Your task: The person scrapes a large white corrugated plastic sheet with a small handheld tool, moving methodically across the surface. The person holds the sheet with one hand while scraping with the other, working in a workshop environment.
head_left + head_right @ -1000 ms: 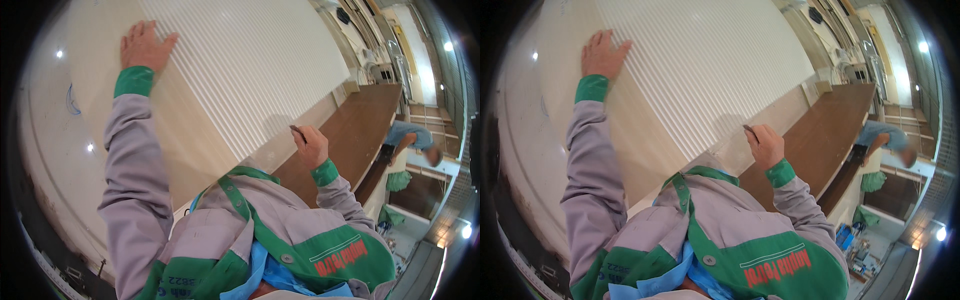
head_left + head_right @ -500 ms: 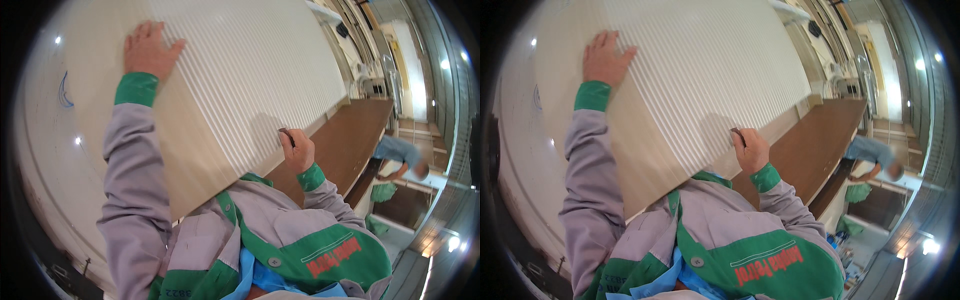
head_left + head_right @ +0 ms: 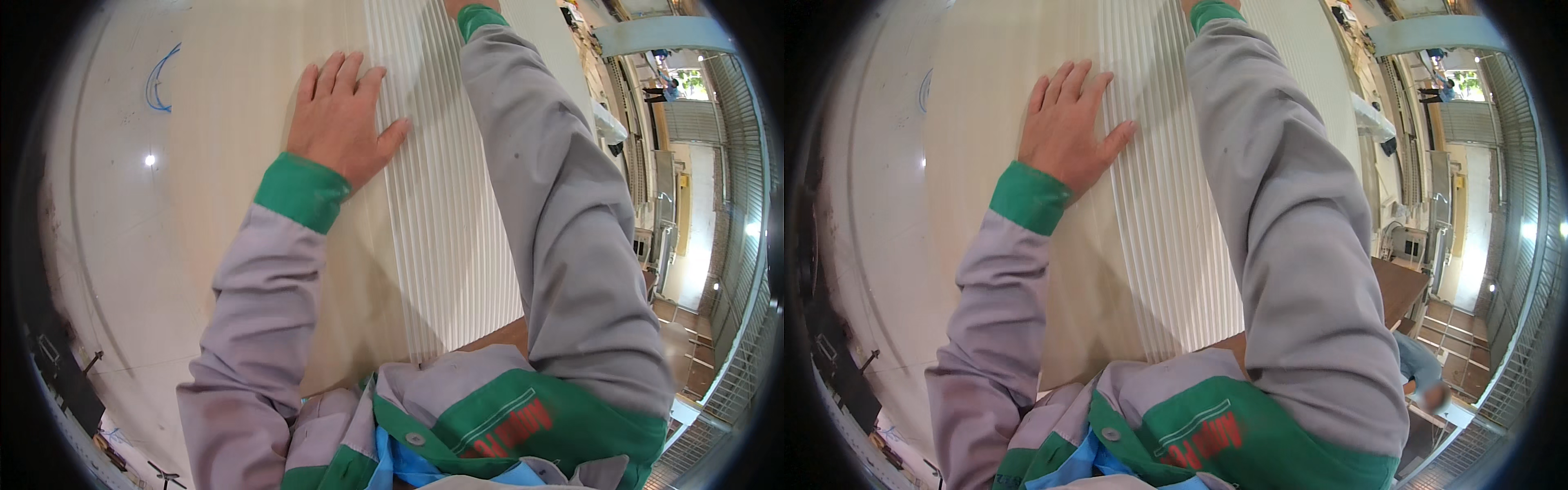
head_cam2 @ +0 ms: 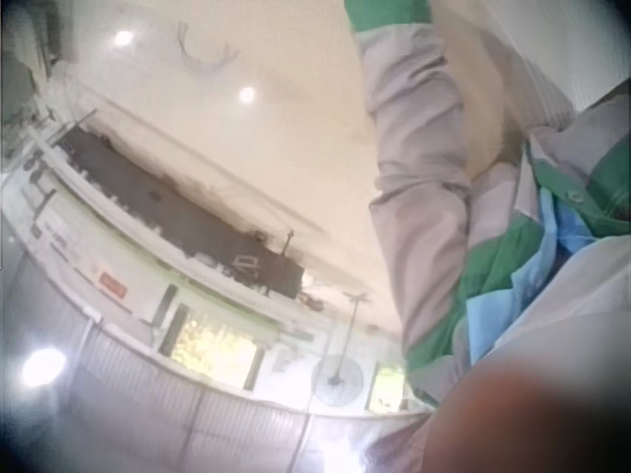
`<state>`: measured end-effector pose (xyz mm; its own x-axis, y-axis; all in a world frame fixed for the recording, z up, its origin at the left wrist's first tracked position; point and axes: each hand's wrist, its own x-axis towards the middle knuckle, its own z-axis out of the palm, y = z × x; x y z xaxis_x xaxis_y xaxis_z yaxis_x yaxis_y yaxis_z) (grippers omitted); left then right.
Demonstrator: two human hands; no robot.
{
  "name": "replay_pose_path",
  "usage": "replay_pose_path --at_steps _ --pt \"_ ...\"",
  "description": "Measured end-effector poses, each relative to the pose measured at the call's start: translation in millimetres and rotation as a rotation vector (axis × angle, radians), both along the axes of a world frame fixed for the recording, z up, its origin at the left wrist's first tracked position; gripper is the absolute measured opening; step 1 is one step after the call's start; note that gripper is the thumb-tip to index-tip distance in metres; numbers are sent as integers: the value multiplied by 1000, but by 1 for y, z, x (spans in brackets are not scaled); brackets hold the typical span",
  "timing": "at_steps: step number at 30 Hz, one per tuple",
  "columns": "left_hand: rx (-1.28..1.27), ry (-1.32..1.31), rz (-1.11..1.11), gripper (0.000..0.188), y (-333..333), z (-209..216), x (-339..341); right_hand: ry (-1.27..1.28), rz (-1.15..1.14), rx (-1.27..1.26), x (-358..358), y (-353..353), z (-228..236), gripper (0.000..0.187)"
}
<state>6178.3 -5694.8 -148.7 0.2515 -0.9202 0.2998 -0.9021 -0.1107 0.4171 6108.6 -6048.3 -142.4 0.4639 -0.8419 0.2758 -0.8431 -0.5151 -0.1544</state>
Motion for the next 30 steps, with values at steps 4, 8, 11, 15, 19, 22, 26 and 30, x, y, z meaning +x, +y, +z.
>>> replay_pose_path --at_steps 4,8,11,15,19,22,26,30 --pt "65 -86 10 72 -3 -3 -1 5 -25 87 -65 76 0 37" --pt "50 -120 1 74 -7 -6 -2 -24 40 65 -193 260 6 37" --pt "74 -137 5 76 -9 -7 -3 -128 -43 164 -286 408 14 14" --pt "96 -112 3 75 -13 -6 -5 -231 -118 224 -350 519 26 14" --pt "65 -36 -21 71 -18 -6 -8 -92 -165 232 -326 467 24 9" --pt "1 86 -31 70 -16 -7 -10 -30 -40 121 -259 339 11 21" --pt "-18 103 -20 69 -11 -10 -4 56 21 -30 -121 119 -8 32" --pt "6 134 -33 71 -12 -7 0 15 17 -92 -2 -41 -16 40"
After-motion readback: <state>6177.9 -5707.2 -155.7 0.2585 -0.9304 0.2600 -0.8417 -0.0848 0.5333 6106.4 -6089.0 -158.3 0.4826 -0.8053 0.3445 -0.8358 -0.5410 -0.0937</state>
